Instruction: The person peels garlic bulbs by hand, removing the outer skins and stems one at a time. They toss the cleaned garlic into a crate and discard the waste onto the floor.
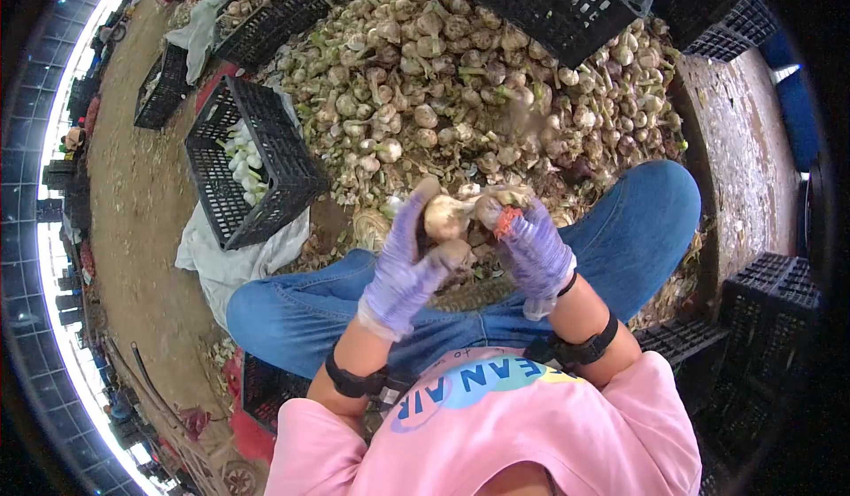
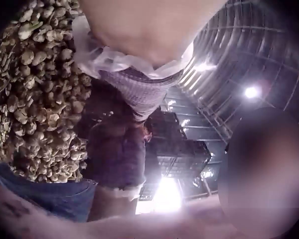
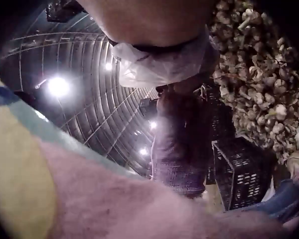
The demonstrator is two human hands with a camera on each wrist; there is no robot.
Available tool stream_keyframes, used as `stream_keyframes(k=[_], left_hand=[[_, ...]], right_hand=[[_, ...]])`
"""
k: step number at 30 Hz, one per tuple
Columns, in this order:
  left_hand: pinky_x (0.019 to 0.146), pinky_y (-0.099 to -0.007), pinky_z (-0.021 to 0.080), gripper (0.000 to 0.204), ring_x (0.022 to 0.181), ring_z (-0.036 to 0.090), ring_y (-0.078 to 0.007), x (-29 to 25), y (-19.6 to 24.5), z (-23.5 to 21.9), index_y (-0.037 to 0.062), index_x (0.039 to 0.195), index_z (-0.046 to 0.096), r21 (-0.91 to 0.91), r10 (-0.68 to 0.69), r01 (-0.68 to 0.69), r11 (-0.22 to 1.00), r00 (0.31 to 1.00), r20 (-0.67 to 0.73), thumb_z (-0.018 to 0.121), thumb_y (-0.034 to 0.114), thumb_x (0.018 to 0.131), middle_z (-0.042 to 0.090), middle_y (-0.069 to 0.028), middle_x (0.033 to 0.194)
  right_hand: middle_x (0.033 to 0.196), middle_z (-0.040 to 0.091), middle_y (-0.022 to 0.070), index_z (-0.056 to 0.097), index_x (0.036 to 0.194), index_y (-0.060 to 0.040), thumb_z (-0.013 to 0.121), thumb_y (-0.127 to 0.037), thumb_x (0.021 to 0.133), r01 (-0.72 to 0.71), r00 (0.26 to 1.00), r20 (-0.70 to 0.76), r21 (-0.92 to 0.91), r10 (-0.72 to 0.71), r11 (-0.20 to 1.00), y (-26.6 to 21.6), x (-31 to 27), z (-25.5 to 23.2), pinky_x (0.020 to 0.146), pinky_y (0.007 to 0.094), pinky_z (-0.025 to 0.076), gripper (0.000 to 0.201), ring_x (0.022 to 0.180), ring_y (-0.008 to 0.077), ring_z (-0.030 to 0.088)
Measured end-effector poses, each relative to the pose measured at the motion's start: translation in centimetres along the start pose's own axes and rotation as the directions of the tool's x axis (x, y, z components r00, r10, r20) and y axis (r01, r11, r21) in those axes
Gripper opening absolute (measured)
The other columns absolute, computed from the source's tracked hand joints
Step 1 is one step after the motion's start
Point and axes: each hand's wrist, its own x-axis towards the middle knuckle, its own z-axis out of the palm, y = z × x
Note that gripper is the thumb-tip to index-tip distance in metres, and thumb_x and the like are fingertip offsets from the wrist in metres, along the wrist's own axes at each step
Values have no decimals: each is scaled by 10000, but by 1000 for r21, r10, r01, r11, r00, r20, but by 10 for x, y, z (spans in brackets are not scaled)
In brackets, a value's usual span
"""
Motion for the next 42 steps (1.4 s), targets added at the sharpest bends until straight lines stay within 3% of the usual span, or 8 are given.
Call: stream_keyframes(k=[4,7,10,15,26,31,36,42], left_hand=[[951,-310,380,790,1134,446,-185,1,-2,-3,50,1316,327,-417,-199,205,885,978,57,778,201,685,437,-79,1248],[916,-312,421,727,1101,478,-186,0,-8,1,38,1230,388,-154,2,-2,988,1000,-4,802,154,645,478,-77,1163],[875,-307,453,738,1060,517,-201,-3,-2,4,38,1224,389,265,130,-128,956,991,11,810,130,625,488,-94,1154],[861,-315,464,741,1042,536,-219,-3,-4,1,34,1222,387,269,175,-173,947,984,20,810,115,619,492,-122,1165],[878,-336,448,760,1062,521,-274,3,1,-7,67,1268,374,510,318,-357,783,933,166,796,153,642,480,-167,1191],[819,-341,473,665,985,557,-232,-1,14,6,53,1245,419,-176,-43,44,983,999,12,758,244,705,511,-122,1149],[791,-313,477,655,882,576,-190,6,-10,-2,69,1255,422,-610,-317,313,728,943,105,662,434,767,543,-85,1076],[899,-282,409,629,1025,483,-147,6,6,4,74,1261,419,-149,-153,159,976,987,48,646,421,788,468,-53,1155]], right_hand=[[946,607,57,562,1057,2,631,-215,824,-31,990,135,-66,40,997,2,-1,-7,783,244,450,326,881,107,549],[937,607,42,552,1053,8,665,-246,798,314,943,132,-53,-305,948,-10,-10,9,775,244,455,377,860,108,557],[915,610,29,537,1060,12,694,-294,771,202,979,43,-224,-198,953,-7,-7,10,744,244,465,449,817,109,566],[927,621,38,531,1072,16,686,-278,779,347,938,130,-299,-322,889,1,-5,-8,711,235,477,443,773,84,565],[948,629,44,542,1101,-11,682,-169,786,-62,988,133,-72,72,995,-20,-8,-3,720,220,477,379,829,85,576],[897,625,22,570,1007,-26,714,-203,757,58,985,169,-183,-27,981,-8,-1,-13,690,235,479,338,793,75,569],[825,618,99,601,924,-15,717,-192,693,436,900,278,-534,-337,725,-8,2,-14,679,295,475,313,733,195,595],[859,611,131,612,933,-8,653,-132,676,433,878,158,-664,-451,609,-2,3,-8,727,318,455,289,791,261,578]])
